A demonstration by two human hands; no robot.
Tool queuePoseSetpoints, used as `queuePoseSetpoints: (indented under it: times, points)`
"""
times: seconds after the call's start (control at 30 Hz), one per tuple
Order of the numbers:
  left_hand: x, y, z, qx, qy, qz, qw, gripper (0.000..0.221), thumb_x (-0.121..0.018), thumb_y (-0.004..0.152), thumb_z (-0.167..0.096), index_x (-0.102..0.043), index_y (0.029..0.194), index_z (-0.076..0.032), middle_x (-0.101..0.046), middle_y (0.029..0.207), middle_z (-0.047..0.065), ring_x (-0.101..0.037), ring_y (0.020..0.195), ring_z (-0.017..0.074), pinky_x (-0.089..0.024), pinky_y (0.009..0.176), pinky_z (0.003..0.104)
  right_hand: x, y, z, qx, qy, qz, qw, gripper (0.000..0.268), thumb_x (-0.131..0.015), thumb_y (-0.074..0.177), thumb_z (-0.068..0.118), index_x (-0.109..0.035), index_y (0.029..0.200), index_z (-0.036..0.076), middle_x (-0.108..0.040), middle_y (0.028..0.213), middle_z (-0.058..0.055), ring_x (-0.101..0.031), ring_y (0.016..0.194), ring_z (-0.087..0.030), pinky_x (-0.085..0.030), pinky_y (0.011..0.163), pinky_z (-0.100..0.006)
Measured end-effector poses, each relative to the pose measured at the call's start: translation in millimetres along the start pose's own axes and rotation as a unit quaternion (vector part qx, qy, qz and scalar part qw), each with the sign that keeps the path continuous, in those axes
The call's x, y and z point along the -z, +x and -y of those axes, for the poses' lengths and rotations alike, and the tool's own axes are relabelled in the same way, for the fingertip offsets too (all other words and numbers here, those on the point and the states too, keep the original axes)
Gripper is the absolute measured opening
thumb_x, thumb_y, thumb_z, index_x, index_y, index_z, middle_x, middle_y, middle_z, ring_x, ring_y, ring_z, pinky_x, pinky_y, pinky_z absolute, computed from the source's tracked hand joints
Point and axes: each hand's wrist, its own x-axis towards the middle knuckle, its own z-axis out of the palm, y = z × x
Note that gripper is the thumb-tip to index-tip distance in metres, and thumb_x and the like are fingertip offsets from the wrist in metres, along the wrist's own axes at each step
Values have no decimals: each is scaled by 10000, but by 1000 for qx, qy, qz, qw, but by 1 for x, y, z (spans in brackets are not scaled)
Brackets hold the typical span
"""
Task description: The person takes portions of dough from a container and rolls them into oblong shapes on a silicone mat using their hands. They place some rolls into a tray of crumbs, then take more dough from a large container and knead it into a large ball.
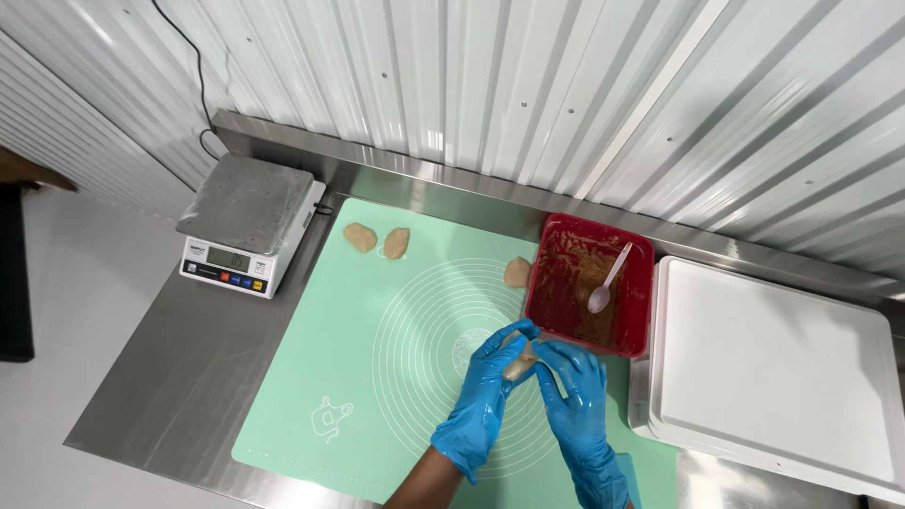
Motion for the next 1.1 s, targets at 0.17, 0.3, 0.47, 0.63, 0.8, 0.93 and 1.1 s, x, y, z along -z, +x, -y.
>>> queuePoseSetpoints:
  times: [0.17, 0.3, 0.47, 0.63, 0.8, 0.93, 1.1]
  points:
    - [9, -5, -1, 11, -55, 58, 997, 455, -530, 1042, -269, -565, 1382, 32, -666, 1327, 169, -687, 1043, 240, -587, 891, 357, 11, -5, 6, 109, -39, 11, 993, 423, -712, 822, 51, -686, 1231, 157, -656, 1203, -32, -604, 1108, -244, -419, 965, -405]
    - [9, -10, -1, 71, -140, 35, 987, 476, -467, 1039, -288, -501, 1409, 10, -641, 1317, 217, -704, 1076, 311, -621, 894, 395, 14, -12, 14, 177, -131, 19, 975, 518, -704, 768, 25, -693, 1257, 194, -649, 1225, -36, -600, 1116, -256, -427, 972, -402]
    - [21, -8, 5, 96, -151, 64, 982, 503, -429, 1046, -353, -471, 1433, -34, -621, 1392, 190, -689, 1073, 293, -601, 857, 457, 23, -12, 29, 157, -67, 32, 985, 536, -719, 746, 56, -672, 1268, 165, -649, 1281, -50, -599, 1165, -267, -407, 958, -419]
    - [30, -14, 11, 73, -146, 55, 985, 647, -491, 984, -404, -438, 1518, -44, -587, 1432, 159, -634, 1142, 290, -550, 879, 433, 23, -16, 46, 77, 5, 0, 997, 465, -750, 818, 125, -660, 1274, 128, -638, 1315, -57, -599, 1194, -270, -419, 1009, -419]
    - [34, -36, -4, 88, -19, 115, 989, 718, -579, 883, -262, -367, 1568, -228, -554, 1506, 59, -576, 1261, 206, -473, 930, 345, 12, -29, 51, -118, 200, -16, 973, 317, -688, 935, 156, -675, 1242, 78, -688, 1270, -59, -665, 1143, -213, -505, 968, -326]
    - [37, -83, -17, 11, 228, 93, 969, 688, -685, 864, -148, -460, 1512, -201, -589, 1400, 47, -657, 1107, 154, -523, 918, 280, 6, -51, 49, -355, 409, -21, 841, 268, -601, 1024, 168, -695, 1229, 24, -698, 1145, -83, -630, 1075, -167, -467, 1008, -306]
    - [50, -97, -3, -93, 311, 10, 946, 401, -744, 912, -101, -664, 1304, -74, -718, 1130, 68, -685, 932, 106, -559, 836, 247, -4, -67, 50, -437, 390, 89, 806, 346, -629, 942, 135, -658, 1285, 101, -693, 1106, -59, -594, 976, -175, -479, 892, -324]
